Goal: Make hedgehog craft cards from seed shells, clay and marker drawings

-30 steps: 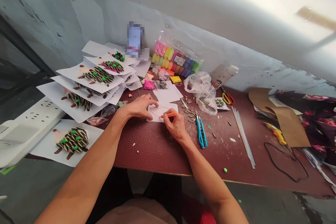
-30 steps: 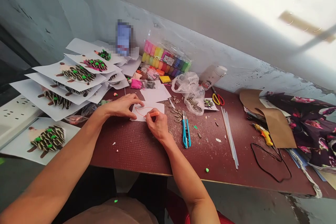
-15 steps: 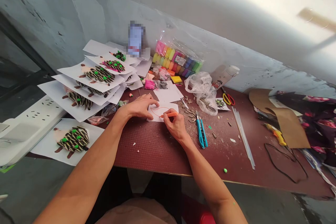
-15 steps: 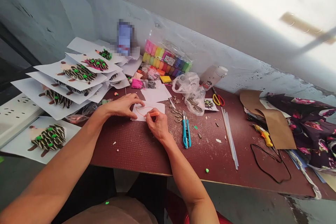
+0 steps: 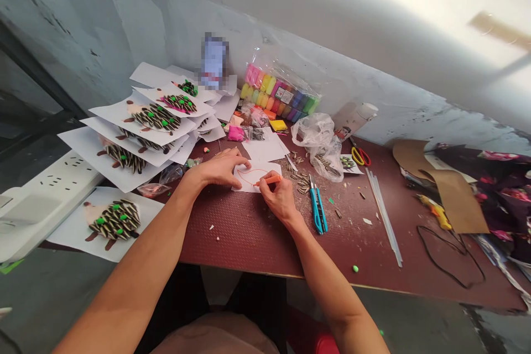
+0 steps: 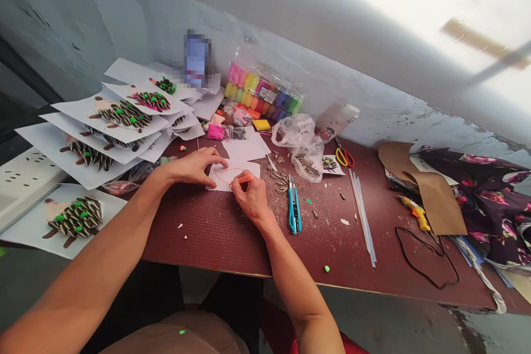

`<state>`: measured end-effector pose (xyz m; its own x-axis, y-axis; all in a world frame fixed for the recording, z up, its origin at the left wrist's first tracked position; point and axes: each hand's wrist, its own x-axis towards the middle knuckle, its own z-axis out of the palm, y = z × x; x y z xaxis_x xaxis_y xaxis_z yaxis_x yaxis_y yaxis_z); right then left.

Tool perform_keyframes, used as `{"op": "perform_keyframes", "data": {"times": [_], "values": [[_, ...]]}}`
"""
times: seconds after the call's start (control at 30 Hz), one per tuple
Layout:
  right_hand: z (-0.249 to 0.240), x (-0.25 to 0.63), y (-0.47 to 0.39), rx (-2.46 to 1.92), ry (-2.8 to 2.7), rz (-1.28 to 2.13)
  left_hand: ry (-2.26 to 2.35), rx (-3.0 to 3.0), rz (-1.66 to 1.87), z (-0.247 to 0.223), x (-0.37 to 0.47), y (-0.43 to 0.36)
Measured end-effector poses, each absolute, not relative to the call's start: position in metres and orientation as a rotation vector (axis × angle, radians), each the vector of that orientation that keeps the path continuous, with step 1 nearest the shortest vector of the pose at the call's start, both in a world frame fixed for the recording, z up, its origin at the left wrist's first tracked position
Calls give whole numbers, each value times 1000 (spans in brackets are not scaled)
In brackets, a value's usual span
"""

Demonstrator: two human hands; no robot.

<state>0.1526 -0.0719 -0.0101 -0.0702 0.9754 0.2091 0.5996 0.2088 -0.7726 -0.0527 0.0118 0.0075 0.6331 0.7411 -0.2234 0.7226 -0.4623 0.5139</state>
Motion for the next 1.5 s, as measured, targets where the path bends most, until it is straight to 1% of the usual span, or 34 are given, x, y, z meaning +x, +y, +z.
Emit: {"op": "perform_keyframes", "data": {"times": [0.13, 0.33, 0.43, 0.77, 1.17, 1.5], "values": [[-6, 154, -72, -1492, -1754, 649, 1138, 2273, 52, 8, -53, 11], [1, 173, -77, -1576, -1634, 496, 1147, 2263, 33, 10, -53, 11], [0, 181, -80, -1605, -1598, 473, 1137, 2263, 35, 11, -53, 11], [-7, 174, -81, -1560, -1688, 582, 1132, 2284, 41, 8, -54, 13], [-6, 171, -82, -1553, -1713, 584, 1148, 2290, 8, 10, -52, 11], [-8, 162, -84, -1399, -1741, 714, 1152, 2275, 26, 11, -52, 9]]}}
